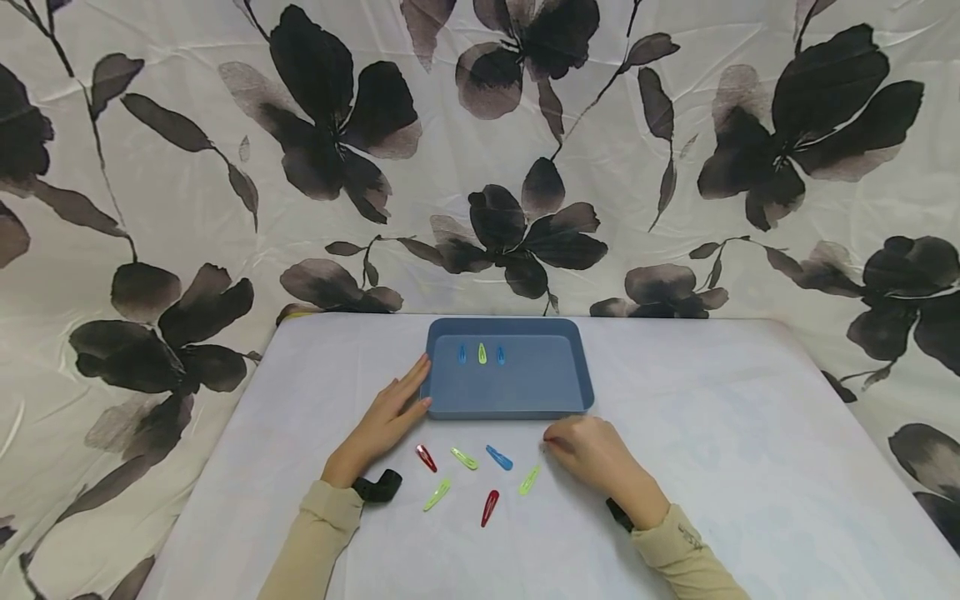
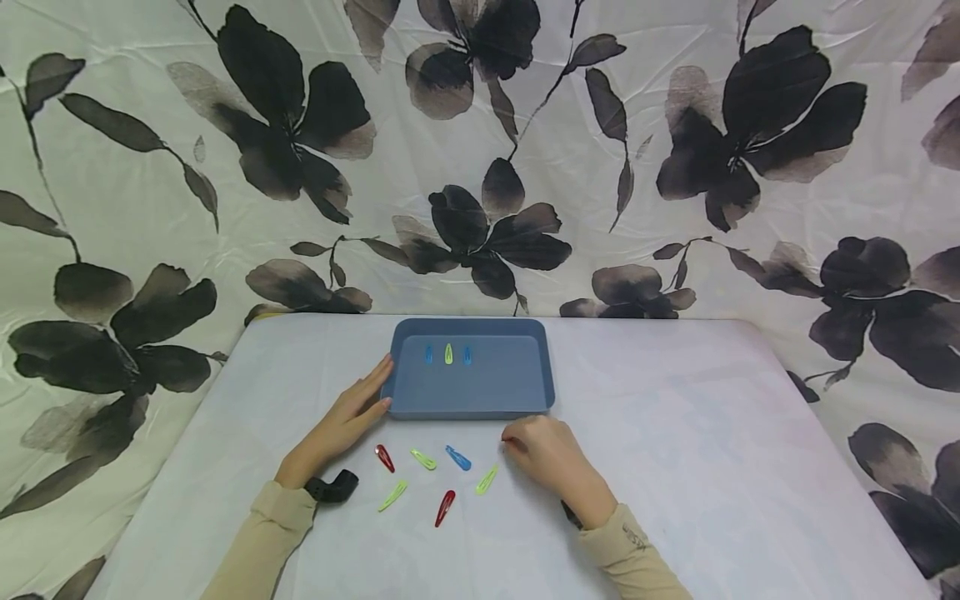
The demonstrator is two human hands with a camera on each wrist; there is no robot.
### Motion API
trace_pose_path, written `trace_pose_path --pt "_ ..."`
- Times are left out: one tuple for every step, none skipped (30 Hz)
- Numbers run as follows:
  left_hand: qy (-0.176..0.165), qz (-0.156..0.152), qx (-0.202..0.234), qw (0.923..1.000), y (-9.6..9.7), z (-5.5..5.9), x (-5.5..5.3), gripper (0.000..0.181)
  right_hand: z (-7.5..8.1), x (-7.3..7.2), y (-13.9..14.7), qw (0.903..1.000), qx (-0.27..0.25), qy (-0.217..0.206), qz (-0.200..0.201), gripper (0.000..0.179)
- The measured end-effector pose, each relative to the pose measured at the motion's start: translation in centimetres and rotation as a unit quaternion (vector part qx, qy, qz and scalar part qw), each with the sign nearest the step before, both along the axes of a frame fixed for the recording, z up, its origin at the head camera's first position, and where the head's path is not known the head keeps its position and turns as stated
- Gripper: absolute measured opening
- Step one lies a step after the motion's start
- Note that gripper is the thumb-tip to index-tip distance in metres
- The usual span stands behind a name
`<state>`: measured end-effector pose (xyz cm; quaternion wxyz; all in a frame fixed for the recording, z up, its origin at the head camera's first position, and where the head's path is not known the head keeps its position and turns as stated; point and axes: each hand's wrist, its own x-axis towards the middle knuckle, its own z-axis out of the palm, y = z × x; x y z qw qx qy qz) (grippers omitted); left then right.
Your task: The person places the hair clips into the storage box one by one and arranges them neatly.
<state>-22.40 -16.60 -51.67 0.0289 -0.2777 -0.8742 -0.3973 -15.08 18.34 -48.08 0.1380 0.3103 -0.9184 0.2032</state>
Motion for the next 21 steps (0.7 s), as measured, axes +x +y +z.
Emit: trace_pose_path --pt "0.000 0.000 0.000 1.0000 0.0 0.0 0.0 0.061 0.0 -0.1 0.1 1.0000 -0.004 0.002 -0.002 0.008" --pt "0.001 0.000 -0.001 1.0000 0.0 0.0 0.0 0.061 0.0 -0.1 0.1 0.9999 -0.010 0.003 -0.002 0.008" --pt "0.001 0.000 -0.001 1.0000 0.0 0.0 0.0 0.061 0.0 -0.2 0.2 0.9999 -0.016 0.002 -0.002 0.008" --pt "0.003 0.000 -0.002 1.0000 0.0 -0.1 -0.1 0.061 0.0 -0.2 0.3 0.9998 -0.022 0.001 -0.001 0.009" --pt "0.003 0.000 -0.001 1.0000 0.0 -0.1 -0.1 0.061 0.1 -0.2 0.3 0.9996 -0.029 -0.003 0.001 0.009" --pt "0.003 -0.001 -0.001 1.0000 0.0 -0.1 -0.1 0.061 0.1 -0.3 0.4 0.9993 -0.037 -0.010 0.002 0.009" --pt "0.003 -0.001 -0.001 1.0000 0.0 -0.1 -0.1 0.062 0.2 -0.3 0.5 0.9989 -0.044 -0.017 0.003 0.009" --pt "0.004 0.000 -0.003 1.0000 0.0 -0.2 -0.1 0.062 0.3 -0.3 0.5 0.9984 -0.050 -0.026 0.004 0.009" --pt "0.003 0.001 -0.003 1.0000 0.0 -0.2 -0.1 0.062 0.3 -0.4 0.6 0.9978 -0.056 -0.036 0.005 0.008" --pt "0.002 0.001 -0.003 1.0000 0.0 -0.2 -0.1 0.062 0.5 -0.4 0.6 0.9969 -0.063 -0.045 0.008 0.008" --pt "0.001 0.001 -0.001 1.0000 0.0 -0.2 -0.1 0.062 0.6 -0.5 0.7 0.9958 -0.071 -0.056 0.010 0.008" --pt "-0.001 0.002 -0.002 1.0000 0.0 -0.2 -0.1 0.062 0.8 -0.5 0.7 0.9946 -0.079 -0.066 0.013 0.008" --pt "-0.001 0.003 -0.002 1.0000 0.0 -0.2 -0.1 0.062 1.0 -0.6 0.7 0.9932 -0.087 -0.075 0.017 0.008" --pt "-0.001 0.004 -0.002 1.0000 0.0 -0.2 -0.1 0.062 1.2 -0.7 0.7 0.9916 -0.097 -0.084 0.020 0.009" --pt "-0.002 0.005 -0.002 1.0000 0.1 -0.2 -0.1 0.062 1.4 -0.7 0.7 0.9899 -0.106 -0.091 0.025 0.009" --pt "-0.002 0.005 -0.002 1.0000 0.1 -0.2 -0.1 0.062 1.6 -0.8 0.7 0.9881 -0.115 -0.099 0.027 0.009" --pt "-0.002 0.005 -0.002 1.0000 0.0 -0.2 -0.1 0.061 1.8 -0.9 0.7 0.9860 -0.124 -0.107 0.029 0.009" --pt "-0.003 0.005 -0.002 1.0000 0.1 -0.2 -0.1 0.061 1.9 -1.0 0.7 0.9840 -0.133 -0.115 0.030 0.008" --pt "-0.003 0.005 -0.002 1.0000 0.1 -0.2 -0.1 0.061 2.1 -1.1 0.6 0.9819 -0.141 -0.123 0.028 0.008" --pt "-0.003 0.005 -0.001 1.0000 0.1 -0.2 -0.1 0.061 2.2 -1.3 0.6 0.9797 -0.149 -0.132 0.026 0.008" --pt "-0.003 0.005 -0.001 1.0000 0.1 -0.2 -0.2 0.061 2.3 -1.4 0.6 0.9770 -0.158 -0.141 0.023 0.007"
